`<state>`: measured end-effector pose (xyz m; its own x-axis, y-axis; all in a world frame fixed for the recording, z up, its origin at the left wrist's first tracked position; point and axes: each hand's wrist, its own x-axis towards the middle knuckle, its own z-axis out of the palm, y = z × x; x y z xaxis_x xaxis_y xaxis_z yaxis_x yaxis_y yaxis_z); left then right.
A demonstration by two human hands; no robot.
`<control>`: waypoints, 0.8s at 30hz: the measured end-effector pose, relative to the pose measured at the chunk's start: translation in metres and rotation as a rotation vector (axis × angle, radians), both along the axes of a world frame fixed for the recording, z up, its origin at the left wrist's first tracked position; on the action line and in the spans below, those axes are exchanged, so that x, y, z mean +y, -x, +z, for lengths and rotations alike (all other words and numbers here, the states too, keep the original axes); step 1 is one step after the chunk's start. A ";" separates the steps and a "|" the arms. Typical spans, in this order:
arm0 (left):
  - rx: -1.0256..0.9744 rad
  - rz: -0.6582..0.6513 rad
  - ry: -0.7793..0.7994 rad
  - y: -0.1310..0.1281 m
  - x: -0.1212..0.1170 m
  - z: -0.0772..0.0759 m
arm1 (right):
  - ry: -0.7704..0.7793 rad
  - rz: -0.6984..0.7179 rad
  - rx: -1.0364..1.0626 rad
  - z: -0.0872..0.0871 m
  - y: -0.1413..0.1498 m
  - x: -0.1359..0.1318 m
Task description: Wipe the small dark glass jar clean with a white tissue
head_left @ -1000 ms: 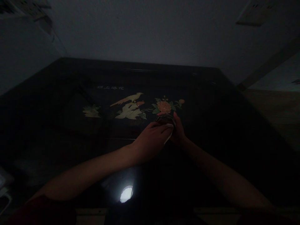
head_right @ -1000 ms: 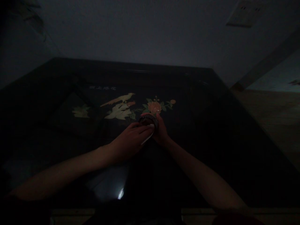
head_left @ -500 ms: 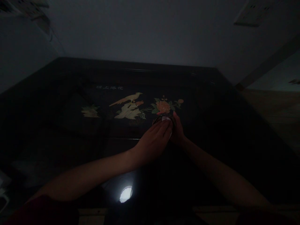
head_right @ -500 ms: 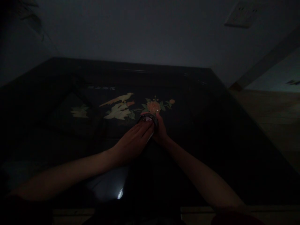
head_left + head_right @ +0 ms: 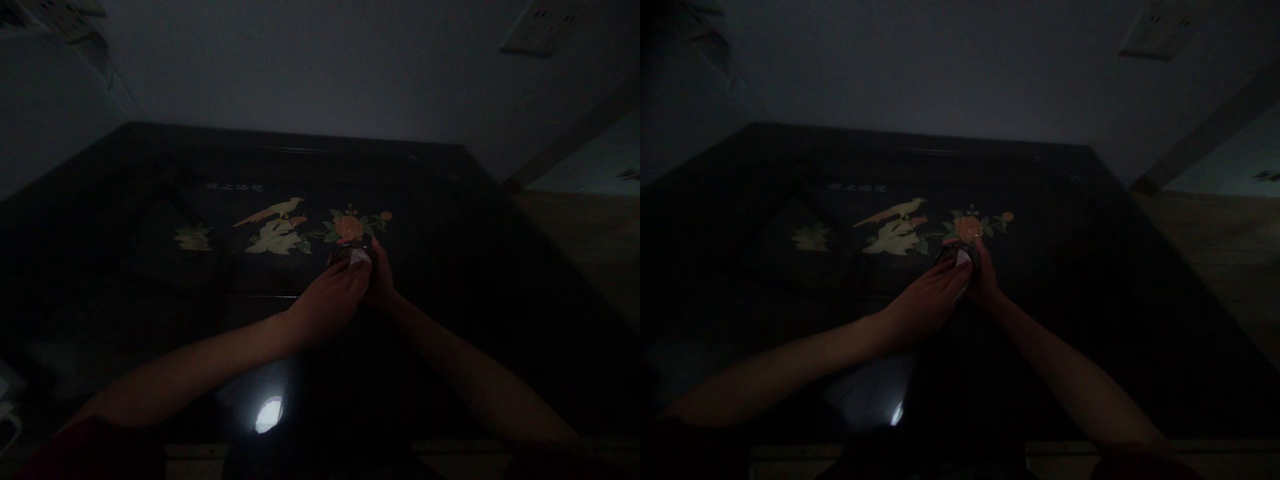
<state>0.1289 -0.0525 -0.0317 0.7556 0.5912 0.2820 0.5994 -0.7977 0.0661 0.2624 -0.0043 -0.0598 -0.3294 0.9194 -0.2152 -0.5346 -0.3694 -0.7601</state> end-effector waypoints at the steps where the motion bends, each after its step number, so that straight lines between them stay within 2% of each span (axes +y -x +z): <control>1: -0.012 -0.007 0.017 0.000 0.000 0.001 | -0.005 0.006 -0.001 0.000 0.000 0.000; 5: -0.019 -0.029 0.070 0.001 0.001 0.008 | -0.013 0.002 -0.002 -0.001 -0.002 -0.001; 9: 0.065 -0.011 0.044 0.004 -0.001 0.014 | -0.017 -0.001 0.008 -0.003 -0.002 -0.001; 16: 0.193 0.118 -0.162 0.006 -0.012 0.017 | -0.004 -0.007 -0.007 -0.002 0.002 -0.001; 24: 0.266 0.242 -0.185 0.006 -0.013 0.016 | -0.066 -0.005 -0.061 -0.003 0.001 0.000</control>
<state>0.1226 -0.0659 -0.0162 0.6616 0.7188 0.2137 0.7484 -0.6151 -0.2482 0.2609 -0.0040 -0.0626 -0.3128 0.9339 -0.1733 -0.4883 -0.3146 -0.8140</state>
